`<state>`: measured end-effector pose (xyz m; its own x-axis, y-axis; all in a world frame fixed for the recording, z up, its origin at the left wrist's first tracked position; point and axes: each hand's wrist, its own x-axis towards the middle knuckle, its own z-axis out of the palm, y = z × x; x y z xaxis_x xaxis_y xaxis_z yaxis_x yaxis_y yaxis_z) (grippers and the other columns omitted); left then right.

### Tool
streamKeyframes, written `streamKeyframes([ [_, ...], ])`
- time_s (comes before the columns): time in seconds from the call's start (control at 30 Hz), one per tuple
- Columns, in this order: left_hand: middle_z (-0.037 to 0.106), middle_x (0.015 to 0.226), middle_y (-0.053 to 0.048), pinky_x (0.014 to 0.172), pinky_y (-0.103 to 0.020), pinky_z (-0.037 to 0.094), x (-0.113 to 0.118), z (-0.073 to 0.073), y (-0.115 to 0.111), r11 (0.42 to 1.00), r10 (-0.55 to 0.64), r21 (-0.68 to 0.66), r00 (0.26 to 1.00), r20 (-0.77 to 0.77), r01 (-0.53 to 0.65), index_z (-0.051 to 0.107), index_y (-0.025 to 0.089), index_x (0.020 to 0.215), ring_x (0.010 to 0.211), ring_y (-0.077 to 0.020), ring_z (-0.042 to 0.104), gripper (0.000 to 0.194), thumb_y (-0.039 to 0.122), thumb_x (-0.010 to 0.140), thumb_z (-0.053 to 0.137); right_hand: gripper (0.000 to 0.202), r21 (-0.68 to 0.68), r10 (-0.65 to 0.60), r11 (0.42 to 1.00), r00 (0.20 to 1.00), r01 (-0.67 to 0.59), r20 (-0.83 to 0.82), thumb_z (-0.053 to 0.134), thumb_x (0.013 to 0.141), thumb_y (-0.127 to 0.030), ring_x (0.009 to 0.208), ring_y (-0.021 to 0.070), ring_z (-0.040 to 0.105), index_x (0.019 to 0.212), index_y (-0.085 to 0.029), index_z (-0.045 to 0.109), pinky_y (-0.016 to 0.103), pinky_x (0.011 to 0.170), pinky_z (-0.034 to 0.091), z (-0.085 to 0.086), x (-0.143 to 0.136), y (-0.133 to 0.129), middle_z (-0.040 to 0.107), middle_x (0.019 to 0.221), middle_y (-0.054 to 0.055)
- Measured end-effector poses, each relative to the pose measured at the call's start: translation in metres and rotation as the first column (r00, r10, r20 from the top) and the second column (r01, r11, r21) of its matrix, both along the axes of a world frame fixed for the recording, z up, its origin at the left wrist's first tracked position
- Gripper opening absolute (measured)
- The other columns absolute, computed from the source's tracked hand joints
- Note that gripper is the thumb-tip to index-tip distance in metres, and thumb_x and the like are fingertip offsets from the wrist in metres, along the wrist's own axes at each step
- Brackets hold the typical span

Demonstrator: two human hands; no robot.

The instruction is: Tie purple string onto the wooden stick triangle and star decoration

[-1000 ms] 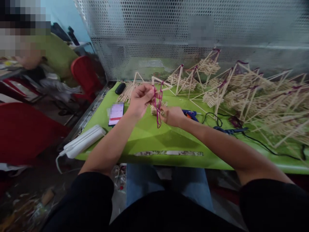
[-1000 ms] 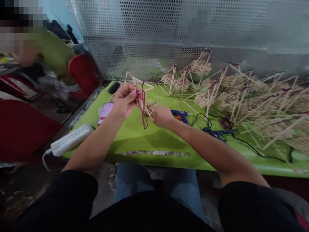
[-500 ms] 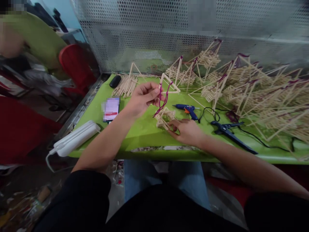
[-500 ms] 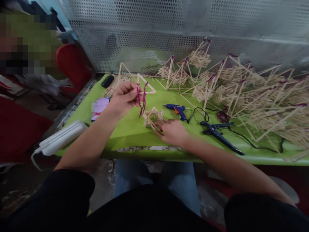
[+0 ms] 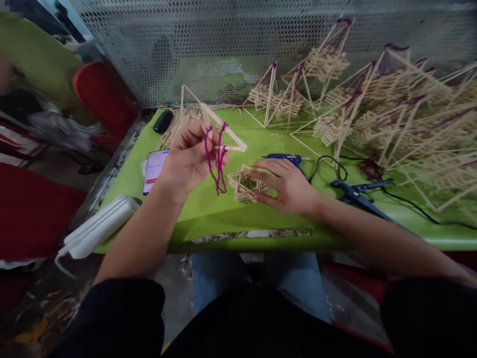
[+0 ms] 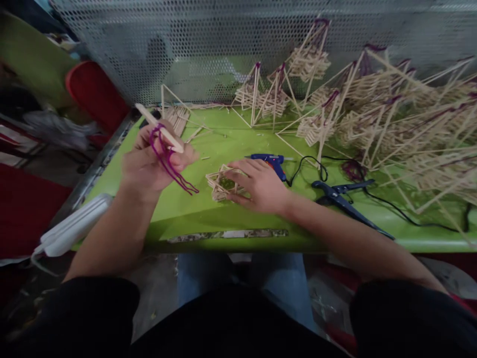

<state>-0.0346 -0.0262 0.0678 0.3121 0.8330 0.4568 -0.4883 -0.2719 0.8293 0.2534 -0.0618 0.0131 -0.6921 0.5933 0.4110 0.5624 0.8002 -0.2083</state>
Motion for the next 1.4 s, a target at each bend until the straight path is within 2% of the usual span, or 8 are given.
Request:
streamKeyframes([
  [0.27, 0.052, 0.049, 0.006, 0.047, -0.031, 0.051, -0.013, 0.023, -0.013, 0.997, 0.072, 0.014, 0.997, 0.003, -0.072, 0.087, 0.024, 0.082, 0.04, -0.01, 0.043, 0.027, 0.042, 0.076, 0.107, 0.093, -0.13, 0.103, 0.988, 0.985, -0.085, 0.139, 0.067, 0.109, -0.072, 0.179, 0.0428, 0.033, 0.183, -0.023, 0.041, 0.066, 0.147, 0.024, -0.027, -0.009, 0.0, 0.035, 0.192, 0.018],
  [0.63, 0.062, 0.068, 0.002, 0.059, -0.036, 0.066, -0.023, 0.008, 0.017, 0.997, 0.06, 0.058, 0.992, -0.11, -0.053, 0.081, 0.028, 0.083, 0.054, -0.0161, 0.059, 0.041, 0.055, 0.07, 0.11, 0.095, -0.183, 0.054, 0.982, 0.997, -0.043, 0.058, 0.067, 0.104, -0.078, 0.178, 0.0492, 0.032, 0.183, -0.03, 0.041, 0.078, 0.145, 0.017, -0.017, -0.009, -0.003, 0.041, 0.19, 0.013],
  [0.73, 0.063, 0.075, 0.0, 0.068, -0.04, 0.068, -0.024, -0.001, 0.022, 0.998, 0.063, 0.034, 0.993, -0.103, -0.059, 0.08, 0.024, 0.087, 0.06, -0.0164, 0.061, 0.042, 0.055, 0.076, 0.108, 0.066, -0.186, -0.129, 0.979, 0.966, 0.088, -0.225, 0.053, 0.113, -0.072, 0.158, 0.0464, 0.059, 0.159, -0.027, 0.068, 0.07, 0.13, 0.047, -0.007, 0.008, 0.0, 0.067, 0.165, 0.017],
  [0.8, 0.065, 0.078, 0.0, 0.069, -0.037, 0.064, -0.019, -0.007, 0.024, 0.998, 0.06, 0.032, 0.995, -0.079, -0.057, 0.08, 0.019, 0.092, 0.063, -0.0147, 0.061, 0.043, 0.051, 0.08, 0.107, 0.053, -0.267, -0.278, 0.945, 0.895, 0.19, -0.349, 0.053, 0.115, -0.067, 0.114, 0.0355, 0.078, 0.124, -0.023, 0.081, 0.054, 0.099, 0.062, -0.006, 0.02, 0.005, 0.082, 0.12, 0.015],
  [0.9, 0.066, 0.076, -0.001, 0.061, -0.032, 0.057, -0.013, -0.014, 0.028, 0.999, 0.04, 0.012, 0.995, -0.097, -0.04, 0.081, 0.018, 0.094, 0.061, -0.0132, 0.059, 0.046, 0.052, 0.078, 0.108, 0.05, -0.477, -0.365, 0.853, 0.894, 0.211, -0.258, 0.066, 0.111, -0.065, 0.065, 0.0192, 0.06, 0.085, -0.023, 0.075, 0.037, 0.063, 0.047, -0.01, 0.029, 0.012, 0.068, 0.072, 0.003],
  [1.13, 0.07, 0.076, -0.002, 0.06, -0.031, 0.061, -0.017, -0.024, 0.044, 0.994, 0.081, -0.066, 0.99, -0.116, -0.089, 0.077, 0.017, 0.093, 0.061, -0.0142, 0.065, 0.033, 0.039, 0.09, 0.102, 0.043, -0.661, -0.475, 0.717, 0.849, 0.22, -0.232, 0.086, 0.096, -0.058, 0.056, 0.0149, 0.055, 0.075, -0.023, 0.072, 0.034, 0.051, 0.041, -0.026, 0.01, 0.01, 0.069, 0.066, 0.001],
  [1.3, 0.072, 0.081, -0.003, 0.06, -0.032, 0.061, -0.025, -0.035, 0.059, 0.982, 0.13, -0.124, 0.988, -0.079, -0.139, 0.076, 0.02, 0.092, 0.063, -0.0148, 0.063, 0.026, 0.031, 0.088, 0.1, 0.047, -0.804, -0.525, 0.594, 0.772, 0.029, -0.359, 0.092, 0.092, -0.062, 0.043, 0.0159, 0.061, 0.079, -0.024, 0.067, 0.032, 0.04, 0.042, -0.031, 0.003, 0.006, 0.072, 0.063, 0.001],
  [1.4, 0.073, 0.082, -0.002, 0.064, -0.037, 0.06, -0.032, -0.037, 0.069, 0.968, 0.216, -0.124, 0.976, -0.032, -0.219, 0.075, 0.022, 0.091, 0.06, -0.0145, 0.057, 0.029, 0.034, 0.085, 0.1, 0.043, -0.736, -0.516, 0.677, 0.718, 0.006, -0.468, 0.09, 0.095, -0.058, 0.05, 0.0187, 0.07, 0.085, -0.025, 0.064, 0.035, 0.046, 0.053, -0.024, 0.004, -0.001, 0.074, 0.069, 0.002],
])
